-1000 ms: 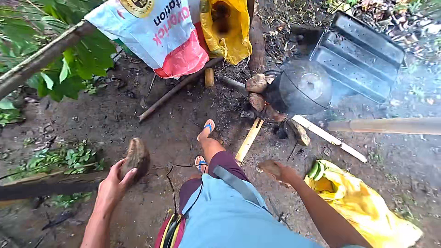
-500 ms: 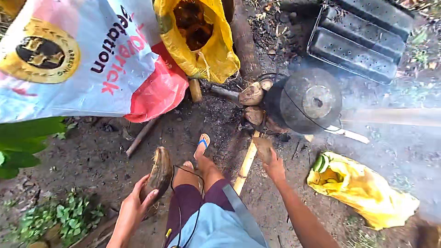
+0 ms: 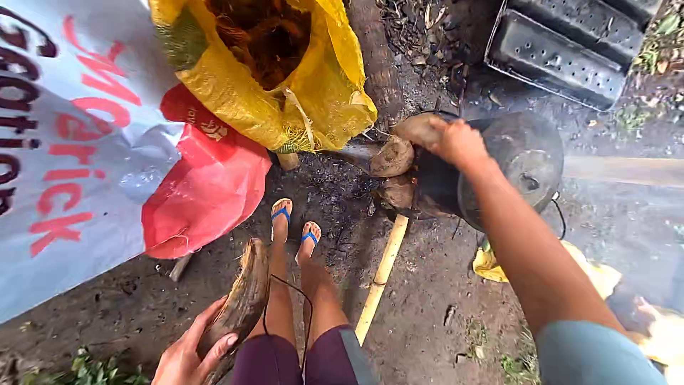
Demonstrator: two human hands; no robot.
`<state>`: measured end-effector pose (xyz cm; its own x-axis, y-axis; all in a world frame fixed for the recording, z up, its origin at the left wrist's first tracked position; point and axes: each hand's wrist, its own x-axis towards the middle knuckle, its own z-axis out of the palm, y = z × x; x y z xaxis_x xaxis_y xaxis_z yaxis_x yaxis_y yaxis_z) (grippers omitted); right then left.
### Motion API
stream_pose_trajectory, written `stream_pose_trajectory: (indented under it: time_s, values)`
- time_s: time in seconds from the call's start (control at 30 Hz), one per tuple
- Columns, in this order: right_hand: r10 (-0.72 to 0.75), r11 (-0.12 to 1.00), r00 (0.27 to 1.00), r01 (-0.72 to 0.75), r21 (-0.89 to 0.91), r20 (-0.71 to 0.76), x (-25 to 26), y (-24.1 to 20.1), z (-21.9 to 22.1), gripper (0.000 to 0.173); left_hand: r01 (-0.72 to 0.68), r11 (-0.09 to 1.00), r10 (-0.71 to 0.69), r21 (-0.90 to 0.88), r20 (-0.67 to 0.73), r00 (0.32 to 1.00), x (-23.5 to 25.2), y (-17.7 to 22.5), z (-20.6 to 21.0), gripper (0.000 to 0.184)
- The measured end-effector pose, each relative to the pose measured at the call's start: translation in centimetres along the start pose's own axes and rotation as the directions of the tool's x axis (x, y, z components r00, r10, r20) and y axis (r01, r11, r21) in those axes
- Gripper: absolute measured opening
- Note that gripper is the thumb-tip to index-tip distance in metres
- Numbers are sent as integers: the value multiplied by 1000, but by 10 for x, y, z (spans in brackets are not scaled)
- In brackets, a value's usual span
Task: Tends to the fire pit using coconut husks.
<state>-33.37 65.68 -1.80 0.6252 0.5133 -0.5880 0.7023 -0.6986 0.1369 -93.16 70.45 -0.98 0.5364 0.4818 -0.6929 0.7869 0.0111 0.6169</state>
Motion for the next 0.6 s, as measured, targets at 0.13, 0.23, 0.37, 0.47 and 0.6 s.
stream_pose_trajectory:
  time_s: [0.13,0.23,0.37,0.47,0.6]
  values:
    - [165,979,980,-148,-143,115,94,3,3,49,-5,1000,6,-27,36,999,37,-23,-6,66]
    - [250,964,960,-234,-127,125,126,10,19,47,4,999,-1,-50,69,998,52,-35,-14,66]
    - [376,919,916,-350,-180,142,137,7,26,42,56,996,-48,-73,110,993,66,-43,-26,66]
    - [325,927,925,-271,-258,195,152,21,38,45,82,991,-70,-102,114,991,77,-46,-25,68]
    - [221,936,944,-135,-326,244,181,42,55,54,77,991,-64,-111,121,991,92,-40,-14,67]
